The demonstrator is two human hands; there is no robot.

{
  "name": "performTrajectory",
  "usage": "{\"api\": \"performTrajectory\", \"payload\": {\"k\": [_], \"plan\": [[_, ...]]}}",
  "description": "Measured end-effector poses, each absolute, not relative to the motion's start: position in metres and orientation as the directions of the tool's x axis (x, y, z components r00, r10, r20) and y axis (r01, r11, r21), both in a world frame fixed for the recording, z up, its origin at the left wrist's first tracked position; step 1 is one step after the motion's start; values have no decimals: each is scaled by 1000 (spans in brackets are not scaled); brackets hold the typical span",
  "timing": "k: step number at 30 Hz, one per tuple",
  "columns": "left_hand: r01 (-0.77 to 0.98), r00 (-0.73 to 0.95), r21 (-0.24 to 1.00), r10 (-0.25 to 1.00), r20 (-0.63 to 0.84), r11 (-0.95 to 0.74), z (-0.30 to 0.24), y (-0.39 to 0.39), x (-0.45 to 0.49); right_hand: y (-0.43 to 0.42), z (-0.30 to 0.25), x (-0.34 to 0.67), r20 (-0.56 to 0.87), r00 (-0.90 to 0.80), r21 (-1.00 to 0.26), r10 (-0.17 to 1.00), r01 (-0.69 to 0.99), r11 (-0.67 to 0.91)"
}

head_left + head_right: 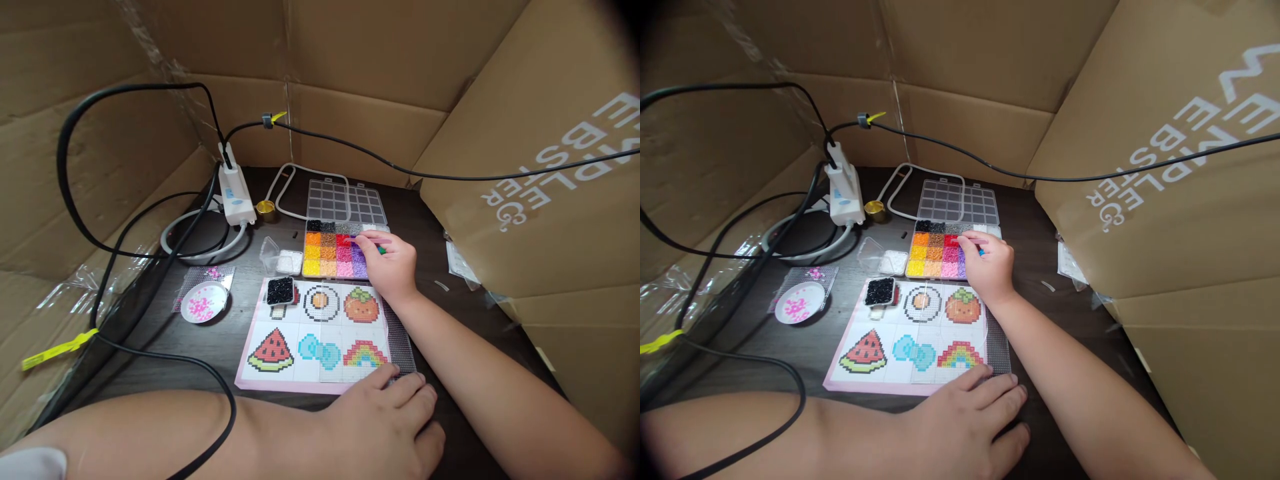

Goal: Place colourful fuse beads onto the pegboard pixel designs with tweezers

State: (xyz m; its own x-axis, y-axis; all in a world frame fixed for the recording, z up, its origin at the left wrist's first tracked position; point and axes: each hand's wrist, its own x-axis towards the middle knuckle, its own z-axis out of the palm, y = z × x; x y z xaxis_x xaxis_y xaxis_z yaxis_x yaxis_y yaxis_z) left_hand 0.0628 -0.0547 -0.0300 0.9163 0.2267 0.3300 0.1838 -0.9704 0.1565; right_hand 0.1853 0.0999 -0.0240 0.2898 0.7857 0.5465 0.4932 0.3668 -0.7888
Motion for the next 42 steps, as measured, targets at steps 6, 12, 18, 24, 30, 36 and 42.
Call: {"api": "performTrajectory", "payload": {"k": [6,12,18,24,30,36,42], "plan": [[190,915,136,226,335,-972,-30,-56,62,100,-22,184,545,288,-787,788,500,361],[192,921,127,223,320,-973,-28,-55,62,100,-20,184,515,287,-805,807,485,341],[191,918,127,223,327,-973,-29,-55,62,101,-21,184,501,297,-823,813,454,341],[189,924,137,223,310,-972,-30,-55,62,100,-19,184,506,304,-825,807,445,349],[178,930,137,213,300,-974,-27,-55,61,101,-20,184,521,321,-825,791,429,369],[159,961,170,192,198,-972,-13,-51,57,94,-10,186,496,408,-859,766,361,364],[156,967,223,195,164,-962,-7,-52,53,78,18,196,517,484,-854,706,347,388]]}}
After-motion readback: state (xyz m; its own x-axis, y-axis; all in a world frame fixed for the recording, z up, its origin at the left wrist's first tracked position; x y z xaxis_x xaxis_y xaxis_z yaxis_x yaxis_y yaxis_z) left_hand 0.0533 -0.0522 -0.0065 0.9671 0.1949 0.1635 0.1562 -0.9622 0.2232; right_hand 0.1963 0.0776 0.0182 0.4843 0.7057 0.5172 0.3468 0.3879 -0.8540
